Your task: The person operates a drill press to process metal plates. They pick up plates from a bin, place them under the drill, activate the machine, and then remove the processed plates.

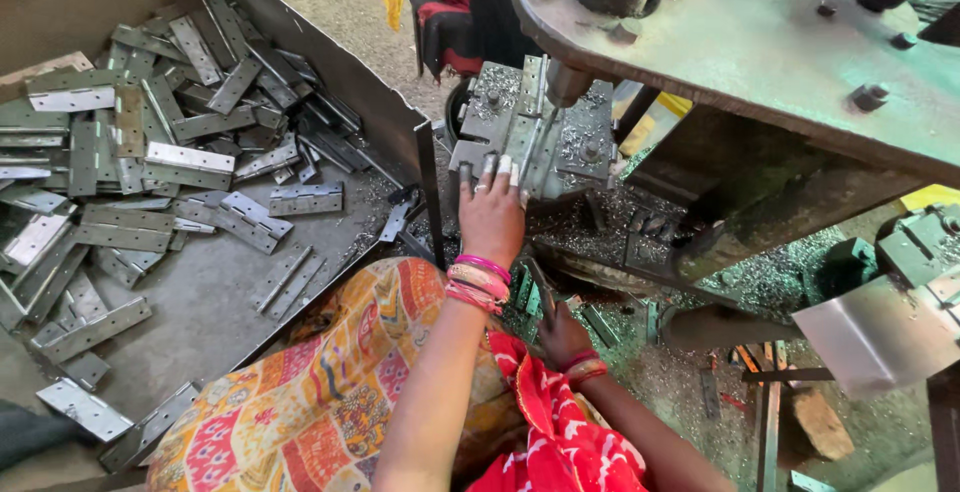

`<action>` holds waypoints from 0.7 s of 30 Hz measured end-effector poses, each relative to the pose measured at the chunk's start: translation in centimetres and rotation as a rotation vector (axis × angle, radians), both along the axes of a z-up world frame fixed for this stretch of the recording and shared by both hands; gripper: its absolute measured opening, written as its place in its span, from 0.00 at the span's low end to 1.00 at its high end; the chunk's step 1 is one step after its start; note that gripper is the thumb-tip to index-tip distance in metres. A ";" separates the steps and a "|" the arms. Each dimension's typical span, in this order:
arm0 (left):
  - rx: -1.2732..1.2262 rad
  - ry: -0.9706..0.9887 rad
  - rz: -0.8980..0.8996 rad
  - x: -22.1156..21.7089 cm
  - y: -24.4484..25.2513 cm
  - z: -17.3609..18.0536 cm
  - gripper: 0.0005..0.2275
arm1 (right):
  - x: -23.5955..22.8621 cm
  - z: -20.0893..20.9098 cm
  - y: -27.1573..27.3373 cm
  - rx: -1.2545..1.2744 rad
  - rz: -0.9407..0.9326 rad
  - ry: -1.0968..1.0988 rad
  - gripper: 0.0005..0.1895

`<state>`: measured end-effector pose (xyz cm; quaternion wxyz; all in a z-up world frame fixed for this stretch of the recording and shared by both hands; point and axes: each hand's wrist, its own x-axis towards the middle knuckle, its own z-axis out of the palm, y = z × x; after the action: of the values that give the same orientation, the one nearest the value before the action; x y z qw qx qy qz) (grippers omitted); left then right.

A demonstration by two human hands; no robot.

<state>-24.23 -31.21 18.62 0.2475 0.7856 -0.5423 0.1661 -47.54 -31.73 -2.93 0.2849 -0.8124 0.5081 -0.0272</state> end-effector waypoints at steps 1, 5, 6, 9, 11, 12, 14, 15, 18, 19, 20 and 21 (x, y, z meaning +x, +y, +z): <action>0.001 -0.012 0.007 0.2 -0.2 0.0 0.16 | 0.0 1.4 -0.4 0.023 -0.004 0.020 0.28; 0.209 0.050 0.026 -0.2 -2.0 0.0 0.13 | -0.7 6.0 -2.1 -0.014 0.052 0.141 0.28; 0.249 0.035 0.035 -0.1 -2.8 0.0 0.12 | -1.1 6.0 -1.8 -0.014 0.051 0.129 0.28; 0.294 0.012 0.043 0.1 -4.4 0.7 0.11 | -0.8 4.5 -1.5 -0.019 0.031 0.066 0.28; 0.246 0.018 0.042 0.6 -4.7 1.0 0.11 | -0.4 1.8 0.2 0.015 -0.020 0.001 0.29; 0.192 0.028 0.045 0.4 -4.4 0.9 0.11 | -0.4 0.6 0.5 -0.003 -0.021 -0.003 0.28; 0.147 0.050 0.036 0.5 -3.8 0.8 0.11 | 0.0 -1.1 0.8 -0.034 -0.017 -0.012 0.24; 0.156 0.062 0.024 0.7 -3.5 0.6 0.11 | 0.4 -1.4 0.7 -0.033 -0.001 -0.017 0.25; 0.153 0.085 -0.004 0.1 -2.5 0.0 0.11 | 0.0 0.7 0.1 0.001 0.025 0.013 0.28; 0.138 0.084 -0.006 0.4 -2.8 0.1 0.11 | -0.1 2.2 -0.5 0.022 0.030 0.040 0.29; 0.107 0.105 -0.012 0.6 -3.2 0.2 0.11 | -0.4 3.8 -0.9 0.044 0.035 0.072 0.29; 0.077 0.125 -0.017 0.8 -3.8 0.4 0.11 | -0.2 5.2 -1.9 0.043 0.038 0.111 0.29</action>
<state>-23.45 -35.03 19.00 0.2520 0.7987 -0.5383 0.0935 -47.76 -33.59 2.22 0.2740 -0.8158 0.5081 0.0341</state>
